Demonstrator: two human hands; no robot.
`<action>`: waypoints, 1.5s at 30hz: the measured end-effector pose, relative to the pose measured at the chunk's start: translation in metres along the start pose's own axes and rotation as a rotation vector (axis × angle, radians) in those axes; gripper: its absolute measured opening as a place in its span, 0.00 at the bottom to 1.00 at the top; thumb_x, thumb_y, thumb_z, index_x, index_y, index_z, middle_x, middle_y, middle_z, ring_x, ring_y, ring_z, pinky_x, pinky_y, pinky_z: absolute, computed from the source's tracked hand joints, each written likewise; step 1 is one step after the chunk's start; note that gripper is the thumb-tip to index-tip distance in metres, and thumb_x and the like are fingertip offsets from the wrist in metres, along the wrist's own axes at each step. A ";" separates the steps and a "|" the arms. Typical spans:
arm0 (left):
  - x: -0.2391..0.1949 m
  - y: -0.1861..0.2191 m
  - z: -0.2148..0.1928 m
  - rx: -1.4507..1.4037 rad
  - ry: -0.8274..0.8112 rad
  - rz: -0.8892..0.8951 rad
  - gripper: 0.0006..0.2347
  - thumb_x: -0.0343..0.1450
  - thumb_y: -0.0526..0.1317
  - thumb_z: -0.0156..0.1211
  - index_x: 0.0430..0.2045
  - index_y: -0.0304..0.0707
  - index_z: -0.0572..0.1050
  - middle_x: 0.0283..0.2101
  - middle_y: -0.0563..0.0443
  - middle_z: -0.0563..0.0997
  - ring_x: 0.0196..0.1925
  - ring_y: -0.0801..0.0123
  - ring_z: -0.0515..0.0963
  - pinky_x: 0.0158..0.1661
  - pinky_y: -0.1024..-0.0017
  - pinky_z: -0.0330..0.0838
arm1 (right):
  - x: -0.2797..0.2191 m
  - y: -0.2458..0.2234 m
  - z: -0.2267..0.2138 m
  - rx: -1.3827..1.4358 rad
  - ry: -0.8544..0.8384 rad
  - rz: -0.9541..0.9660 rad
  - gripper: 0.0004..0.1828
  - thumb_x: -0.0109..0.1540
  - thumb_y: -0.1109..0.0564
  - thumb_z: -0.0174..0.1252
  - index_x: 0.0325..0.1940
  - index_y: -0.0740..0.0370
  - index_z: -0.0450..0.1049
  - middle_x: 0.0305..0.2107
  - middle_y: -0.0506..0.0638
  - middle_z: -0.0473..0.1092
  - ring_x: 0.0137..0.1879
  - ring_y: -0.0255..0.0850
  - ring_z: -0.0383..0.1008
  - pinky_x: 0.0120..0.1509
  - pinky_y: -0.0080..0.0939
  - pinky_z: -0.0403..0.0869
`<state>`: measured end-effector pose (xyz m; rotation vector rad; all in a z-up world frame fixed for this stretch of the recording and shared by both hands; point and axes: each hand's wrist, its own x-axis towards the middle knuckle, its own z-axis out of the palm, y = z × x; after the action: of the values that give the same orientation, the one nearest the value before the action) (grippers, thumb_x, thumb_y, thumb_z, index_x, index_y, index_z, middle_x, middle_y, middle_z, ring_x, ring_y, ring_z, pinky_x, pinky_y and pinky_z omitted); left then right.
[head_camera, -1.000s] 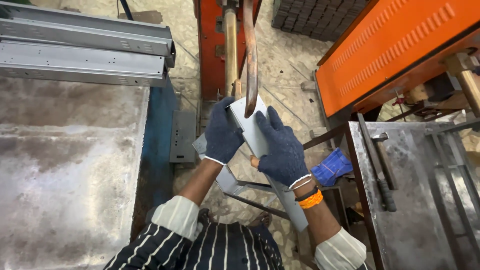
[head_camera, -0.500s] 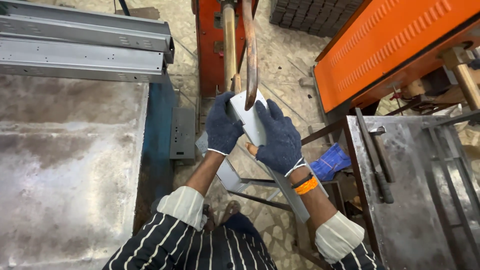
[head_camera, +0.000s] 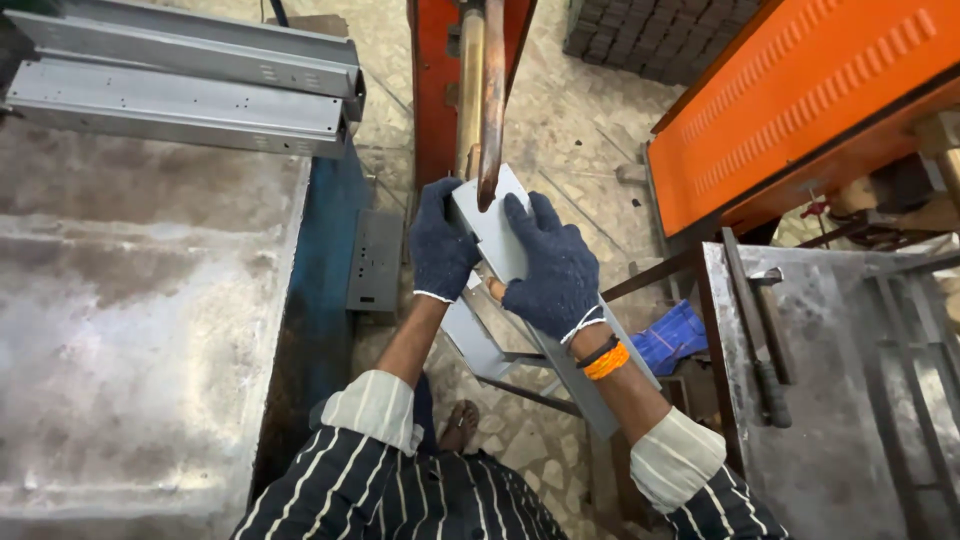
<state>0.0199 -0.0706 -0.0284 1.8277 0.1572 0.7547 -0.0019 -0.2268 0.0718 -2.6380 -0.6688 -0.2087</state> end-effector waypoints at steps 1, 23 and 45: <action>-0.002 0.002 0.001 0.003 0.009 -0.004 0.25 0.60 0.35 0.73 0.51 0.42 0.71 0.50 0.43 0.81 0.55 0.52 0.82 0.53 0.64 0.75 | -0.001 0.002 0.001 0.001 -0.005 -0.009 0.53 0.43 0.41 0.71 0.71 0.52 0.65 0.67 0.65 0.63 0.50 0.63 0.74 0.54 0.58 0.74; -0.018 0.005 -0.001 -0.010 -0.033 -0.107 0.28 0.55 0.27 0.66 0.53 0.41 0.72 0.50 0.45 0.80 0.50 0.55 0.82 0.51 0.65 0.75 | -0.010 -0.004 -0.005 -0.078 0.071 -0.056 0.50 0.42 0.42 0.73 0.68 0.53 0.69 0.64 0.68 0.64 0.45 0.63 0.75 0.48 0.57 0.75; -0.019 -0.025 0.013 0.107 -0.016 0.099 0.22 0.65 0.29 0.63 0.55 0.39 0.72 0.53 0.42 0.80 0.55 0.48 0.81 0.54 0.61 0.74 | 0.002 -0.005 0.007 -0.047 0.015 -0.050 0.58 0.41 0.43 0.74 0.73 0.58 0.62 0.60 0.70 0.64 0.55 0.66 0.71 0.54 0.59 0.73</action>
<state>0.0182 -0.0794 -0.0614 1.9542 0.0990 0.8142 -0.0021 -0.2195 0.0677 -2.6635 -0.7345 -0.2622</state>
